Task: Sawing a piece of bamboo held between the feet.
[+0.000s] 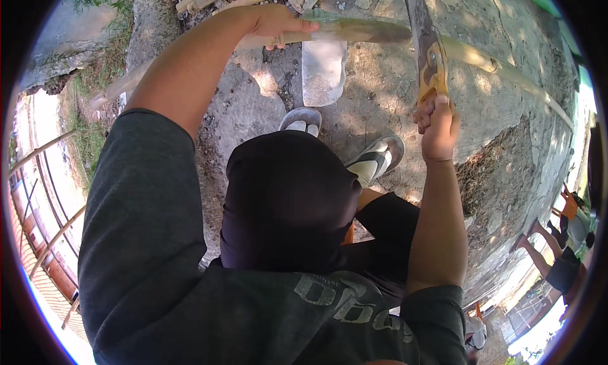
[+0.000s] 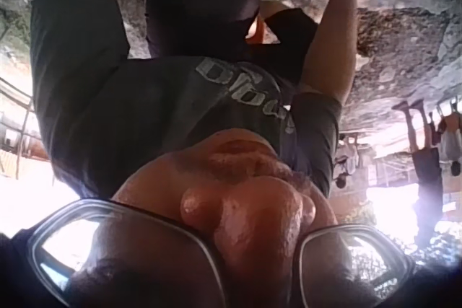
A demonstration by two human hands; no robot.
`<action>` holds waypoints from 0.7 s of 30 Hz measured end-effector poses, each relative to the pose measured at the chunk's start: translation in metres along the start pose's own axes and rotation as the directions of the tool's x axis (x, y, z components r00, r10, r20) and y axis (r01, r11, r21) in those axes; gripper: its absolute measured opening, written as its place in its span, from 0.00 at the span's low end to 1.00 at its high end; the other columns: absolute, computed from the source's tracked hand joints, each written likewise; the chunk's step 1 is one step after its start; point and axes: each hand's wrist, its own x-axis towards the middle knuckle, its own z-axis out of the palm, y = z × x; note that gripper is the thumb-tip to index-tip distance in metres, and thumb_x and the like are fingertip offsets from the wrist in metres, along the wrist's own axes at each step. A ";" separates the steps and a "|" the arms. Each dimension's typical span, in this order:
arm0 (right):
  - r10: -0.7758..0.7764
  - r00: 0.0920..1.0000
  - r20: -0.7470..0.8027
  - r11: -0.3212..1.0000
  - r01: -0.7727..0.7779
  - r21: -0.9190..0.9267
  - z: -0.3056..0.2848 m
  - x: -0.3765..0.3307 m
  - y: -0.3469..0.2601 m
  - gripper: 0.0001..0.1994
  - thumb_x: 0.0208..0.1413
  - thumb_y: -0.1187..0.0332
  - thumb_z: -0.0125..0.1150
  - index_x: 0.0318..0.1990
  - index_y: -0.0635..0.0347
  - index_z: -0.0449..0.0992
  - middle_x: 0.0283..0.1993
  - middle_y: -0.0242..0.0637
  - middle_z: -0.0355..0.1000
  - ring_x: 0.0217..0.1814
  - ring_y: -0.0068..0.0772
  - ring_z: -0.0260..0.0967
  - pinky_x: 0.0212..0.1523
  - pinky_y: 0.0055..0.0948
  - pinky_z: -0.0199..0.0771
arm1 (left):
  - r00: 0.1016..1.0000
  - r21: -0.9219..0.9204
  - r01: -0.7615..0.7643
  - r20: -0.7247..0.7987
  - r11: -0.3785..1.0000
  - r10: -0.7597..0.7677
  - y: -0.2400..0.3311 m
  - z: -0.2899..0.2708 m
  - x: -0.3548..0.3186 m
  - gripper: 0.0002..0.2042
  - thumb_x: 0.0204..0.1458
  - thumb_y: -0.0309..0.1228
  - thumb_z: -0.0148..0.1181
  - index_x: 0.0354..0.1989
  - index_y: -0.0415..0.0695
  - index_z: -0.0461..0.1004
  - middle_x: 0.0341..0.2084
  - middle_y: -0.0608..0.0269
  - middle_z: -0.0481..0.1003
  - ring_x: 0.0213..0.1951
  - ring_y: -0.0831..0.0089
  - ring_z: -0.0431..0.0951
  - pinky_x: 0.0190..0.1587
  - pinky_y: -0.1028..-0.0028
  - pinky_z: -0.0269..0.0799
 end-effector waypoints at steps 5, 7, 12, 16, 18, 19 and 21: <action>0.002 1.000 0.001 0.997 -0.002 0.076 -0.017 -0.080 0.017 0.21 0.69 0.55 0.39 0.25 0.57 0.62 0.18 0.24 0.56 0.21 0.15 0.49 0.24 0.20 0.54 | 0.998 0.062 -0.028 -0.058 0.998 0.031 -0.006 -0.005 -0.007 0.43 0.48 0.73 0.49 0.43 0.36 0.77 0.25 0.57 0.76 0.27 0.71 0.78 0.29 0.69 0.77; 0.000 1.000 0.011 0.996 -0.001 0.084 -0.008 -0.056 0.005 0.21 0.69 0.53 0.41 0.25 0.56 0.62 0.18 0.25 0.55 0.20 0.16 0.48 0.23 0.22 0.54 | 0.997 0.047 -0.025 -0.071 0.999 0.028 -0.010 -0.008 -0.005 0.43 0.49 0.73 0.49 0.43 0.37 0.77 0.25 0.58 0.75 0.27 0.71 0.78 0.30 0.69 0.76; 0.148 0.989 -0.009 0.967 -0.143 0.209 -0.006 0.017 -0.014 0.20 0.67 0.51 0.46 0.26 0.55 0.62 0.17 0.26 0.54 0.18 0.18 0.49 0.21 0.23 0.51 | 0.996 -0.025 0.081 0.044 0.996 -0.080 -0.005 -0.008 0.007 0.44 0.47 0.74 0.48 0.46 0.38 0.77 0.26 0.60 0.75 0.26 0.71 0.77 0.32 0.69 0.75; 0.158 0.987 0.003 0.958 -0.154 0.244 -0.005 0.008 -0.008 0.20 0.67 0.52 0.46 0.26 0.55 0.62 0.17 0.26 0.55 0.18 0.18 0.49 0.21 0.22 0.50 | 0.932 0.339 -0.054 -0.319 0.939 0.169 -0.012 -0.001 0.000 0.44 0.46 0.74 0.51 0.48 0.38 0.76 0.31 0.55 0.79 0.36 0.58 0.81 0.43 0.59 0.75; 0.134 0.991 0.029 0.981 -0.136 0.141 -0.004 0.012 -0.006 0.20 0.66 0.50 0.43 0.28 0.55 0.62 0.18 0.27 0.54 0.20 0.22 0.51 0.26 0.25 0.57 | 0.835 0.445 -0.095 -0.452 0.890 0.315 -0.011 0.020 -0.012 0.43 0.45 0.74 0.52 0.47 0.39 0.76 0.32 0.54 0.79 0.39 0.55 0.81 0.44 0.58 0.75; 0.138 0.990 0.024 0.980 -0.140 0.143 -0.003 0.013 -0.006 0.20 0.66 0.50 0.43 0.28 0.55 0.62 0.18 0.27 0.54 0.20 0.22 0.51 0.26 0.25 0.57 | 0.703 0.549 -0.107 -0.548 0.829 0.453 -0.006 0.031 -0.023 0.43 0.45 0.74 0.53 0.46 0.40 0.76 0.33 0.53 0.80 0.41 0.52 0.81 0.45 0.57 0.75; 0.082 0.997 0.003 0.975 -0.081 0.205 -0.002 0.016 -0.010 0.20 0.68 0.51 0.45 0.27 0.56 0.63 0.18 0.26 0.55 0.18 0.19 0.50 0.22 0.22 0.52 | 0.773 0.509 -0.027 -0.536 0.860 0.341 0.015 0.032 -0.038 0.42 0.44 0.74 0.53 0.44 0.41 0.76 0.32 0.53 0.80 0.40 0.54 0.82 0.44 0.58 0.75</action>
